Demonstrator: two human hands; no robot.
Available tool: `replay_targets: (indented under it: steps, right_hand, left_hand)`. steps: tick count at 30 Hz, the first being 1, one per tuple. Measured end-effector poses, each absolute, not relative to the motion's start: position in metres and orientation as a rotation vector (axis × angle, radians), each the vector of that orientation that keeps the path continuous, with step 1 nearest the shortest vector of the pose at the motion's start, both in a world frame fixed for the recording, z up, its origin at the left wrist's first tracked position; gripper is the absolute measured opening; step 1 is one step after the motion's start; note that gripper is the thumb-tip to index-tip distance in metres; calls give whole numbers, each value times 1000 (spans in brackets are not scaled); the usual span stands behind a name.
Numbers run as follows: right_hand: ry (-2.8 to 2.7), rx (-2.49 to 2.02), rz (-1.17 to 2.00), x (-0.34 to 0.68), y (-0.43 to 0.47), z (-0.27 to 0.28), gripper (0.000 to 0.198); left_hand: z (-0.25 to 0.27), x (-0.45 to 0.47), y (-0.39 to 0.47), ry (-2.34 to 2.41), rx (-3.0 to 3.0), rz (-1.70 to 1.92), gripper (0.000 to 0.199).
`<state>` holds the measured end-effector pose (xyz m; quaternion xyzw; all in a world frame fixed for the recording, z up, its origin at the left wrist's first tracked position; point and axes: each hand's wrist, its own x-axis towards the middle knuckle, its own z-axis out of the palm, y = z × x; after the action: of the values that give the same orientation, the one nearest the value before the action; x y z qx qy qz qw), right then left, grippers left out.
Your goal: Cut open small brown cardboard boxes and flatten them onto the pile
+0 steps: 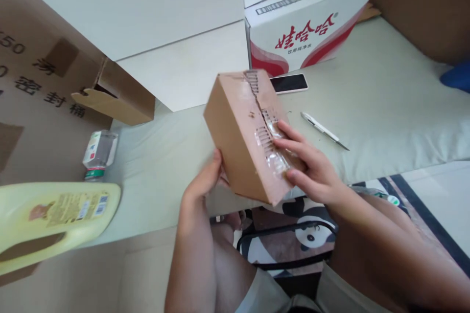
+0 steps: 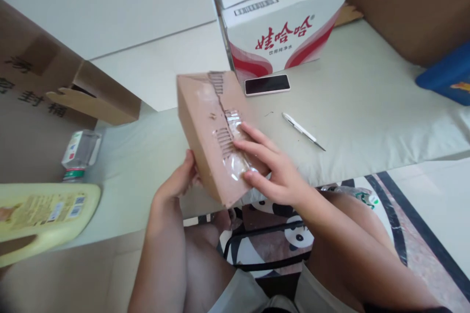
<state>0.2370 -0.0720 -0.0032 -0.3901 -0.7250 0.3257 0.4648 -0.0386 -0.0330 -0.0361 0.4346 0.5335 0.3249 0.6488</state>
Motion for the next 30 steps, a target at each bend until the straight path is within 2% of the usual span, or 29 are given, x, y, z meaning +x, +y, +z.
replay_targets:
  steps: [2,3,4,6,8,10,12,15,18,20,23,26,28,30]
  right_hand:
    - [-1687,-1092,755,240,-71,-3,38]
    - [-1649,-1157,747,241,-70,-4,33]
    - [-1624,-1202,754,241,-69,-5,29]
    - [-1635,-1187,815,238,-70,-9,27]
    - [-1741,-1046,931,234,-71,-11,28]
    - [-1861,-876,1037,232,-73,-11,29]
    - [-1900,-863,1045,237,-71,-11,32]
    - [-1800,-1287,698,258,-57,-19,31]
    - [-1696,-1774,287,287,-35,-40,44]
    - [-1696,-1990,278,303,-23,-56,52]
    - [-1751,-2153,434,311,-15,-67,40]
    - [-1746,-2099,516,301,-20,-51,26]
    - [-1636,-1870,559,288,-30,-28,27]
    - [-1421,-1511,648,275,-41,0,36]
  left_hand:
    - [-33,-44,-31,1197,1099,384,76]
    - [-32,-47,-28,1228,1163,339,70]
    - [-31,-49,-24,1305,1218,443,63]
    - [-30,-52,-15,1475,1275,939,55]
    - [-29,-52,-9,1493,1322,1445,61]
    - [-28,-50,-6,1400,1482,1597,65]
    - [-26,-48,-6,1349,1597,1536,51]
    - [-23,-44,-8,1339,1540,1501,28]
    - [-22,-42,-9,1339,1490,1526,22]
    - [-22,-41,-9,1339,1475,1530,20]
    - [-23,-42,-7,1341,1446,1551,17]
    - [-23,-43,-6,1368,1423,1579,13]
    - [-23,-42,-5,1401,1425,1584,11]
    - [-22,-40,-5,1436,1450,1575,11]
